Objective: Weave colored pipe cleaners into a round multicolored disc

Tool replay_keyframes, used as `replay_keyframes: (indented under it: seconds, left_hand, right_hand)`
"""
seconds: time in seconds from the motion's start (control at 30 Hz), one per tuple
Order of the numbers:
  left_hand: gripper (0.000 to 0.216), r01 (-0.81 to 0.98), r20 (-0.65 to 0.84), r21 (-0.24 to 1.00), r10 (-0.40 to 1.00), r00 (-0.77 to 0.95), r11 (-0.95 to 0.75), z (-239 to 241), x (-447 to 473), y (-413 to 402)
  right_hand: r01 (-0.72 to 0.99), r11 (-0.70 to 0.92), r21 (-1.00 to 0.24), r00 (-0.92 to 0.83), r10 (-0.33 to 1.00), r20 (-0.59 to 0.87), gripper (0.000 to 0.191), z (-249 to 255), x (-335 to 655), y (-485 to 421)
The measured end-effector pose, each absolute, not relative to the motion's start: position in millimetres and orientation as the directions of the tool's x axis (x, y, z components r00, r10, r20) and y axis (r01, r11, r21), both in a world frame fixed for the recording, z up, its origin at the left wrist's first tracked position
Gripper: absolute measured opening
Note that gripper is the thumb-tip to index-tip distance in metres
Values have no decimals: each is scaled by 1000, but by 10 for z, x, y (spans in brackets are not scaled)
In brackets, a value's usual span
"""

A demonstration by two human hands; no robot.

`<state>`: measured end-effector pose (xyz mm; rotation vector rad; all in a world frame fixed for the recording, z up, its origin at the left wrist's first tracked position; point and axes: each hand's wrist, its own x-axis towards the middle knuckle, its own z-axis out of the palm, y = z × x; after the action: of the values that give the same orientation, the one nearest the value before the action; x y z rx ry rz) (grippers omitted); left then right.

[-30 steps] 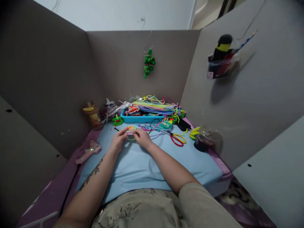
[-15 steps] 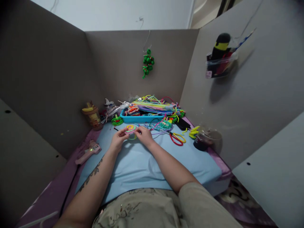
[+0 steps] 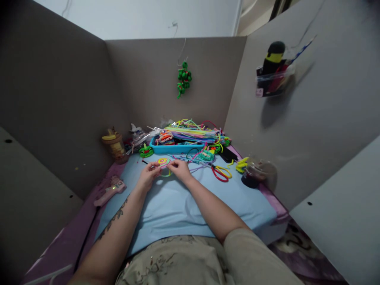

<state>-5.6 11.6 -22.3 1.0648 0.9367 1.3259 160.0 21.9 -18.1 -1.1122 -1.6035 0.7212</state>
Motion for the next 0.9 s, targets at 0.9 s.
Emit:
replay_keyframes:
  seconds: [0.9]
  left_hand:
    - [66,-277,79,959,995,64,-58,-159,-3,42]
  right_hand:
    - [147,335,-931,45,938,345,25,-184,1576,220]
